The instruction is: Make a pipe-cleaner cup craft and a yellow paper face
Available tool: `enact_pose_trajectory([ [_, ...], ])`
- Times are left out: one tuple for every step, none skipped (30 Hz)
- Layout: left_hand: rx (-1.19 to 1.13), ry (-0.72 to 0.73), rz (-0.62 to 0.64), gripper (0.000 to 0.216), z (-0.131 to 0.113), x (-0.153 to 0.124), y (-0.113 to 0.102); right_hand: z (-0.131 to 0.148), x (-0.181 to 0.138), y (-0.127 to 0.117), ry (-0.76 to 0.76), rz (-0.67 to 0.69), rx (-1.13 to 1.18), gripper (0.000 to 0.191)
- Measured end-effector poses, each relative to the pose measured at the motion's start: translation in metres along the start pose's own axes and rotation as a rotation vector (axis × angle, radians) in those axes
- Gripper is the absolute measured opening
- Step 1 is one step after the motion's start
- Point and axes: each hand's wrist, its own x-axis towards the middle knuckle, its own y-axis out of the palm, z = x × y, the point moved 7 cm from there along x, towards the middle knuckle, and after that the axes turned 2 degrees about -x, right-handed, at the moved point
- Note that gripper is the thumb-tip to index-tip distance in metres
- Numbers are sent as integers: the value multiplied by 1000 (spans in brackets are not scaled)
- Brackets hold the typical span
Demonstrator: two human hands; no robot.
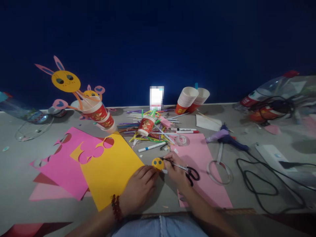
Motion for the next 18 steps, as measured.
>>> enact_pose_trajectory([
  [1,3,-4,42,0,0,0,-2,0,-2,26,0,16,6],
  [4,5,-9,42,0,0,0,-3,1,-3,45,5,28,4],
  [6,6,-11,43,0,-1,0,-5,0,-4,60,10,37,4],
  [8,7,-13,43,0,-1,1,-6,0,-6,64,17,39,4],
  [10,6,-12,43,0,-1,1,-7,0,-7,55,23,28,6],
  [12,5,-10,43,0,-1,2,-7,0,-9,34,25,10,8],
  [14,4,-6,43,0,-1,2,-6,-1,-10,15,26,-8,10],
  [16,1,-2,44,1,0,2,-6,-1,-10,-1,28,-25,11],
  [16,0,2,44,1,0,2,-5,-1,-11,-15,32,-41,12],
  [16,0,3,45,1,0,2,-5,-1,-10,-25,38,-56,13],
  [15,-2,4,45,0,0,2,-4,-1,-10,-33,43,-71,14],
  [14,-2,0,44,0,0,2,-3,-1,-9,-43,51,-87,15],
  [15,-3,-3,44,0,0,2,-2,-1,-8,-52,57,-101,16],
  [15,-5,-6,43,0,0,2,-2,-1,-7,-60,60,-109,17],
  [17,-7,-7,42,1,0,2,-1,-1,-7,-64,60,-111,17],
  [20,-8,-6,42,1,0,3,-1,-1,-6,-64,58,-109,18],
  [24,-9,-1,42,1,0,4,-2,-2,-6,-62,57,-105,18],
  [29,-7,6,42,1,0,4,-2,-2,-6,-59,56,-102,18],
])
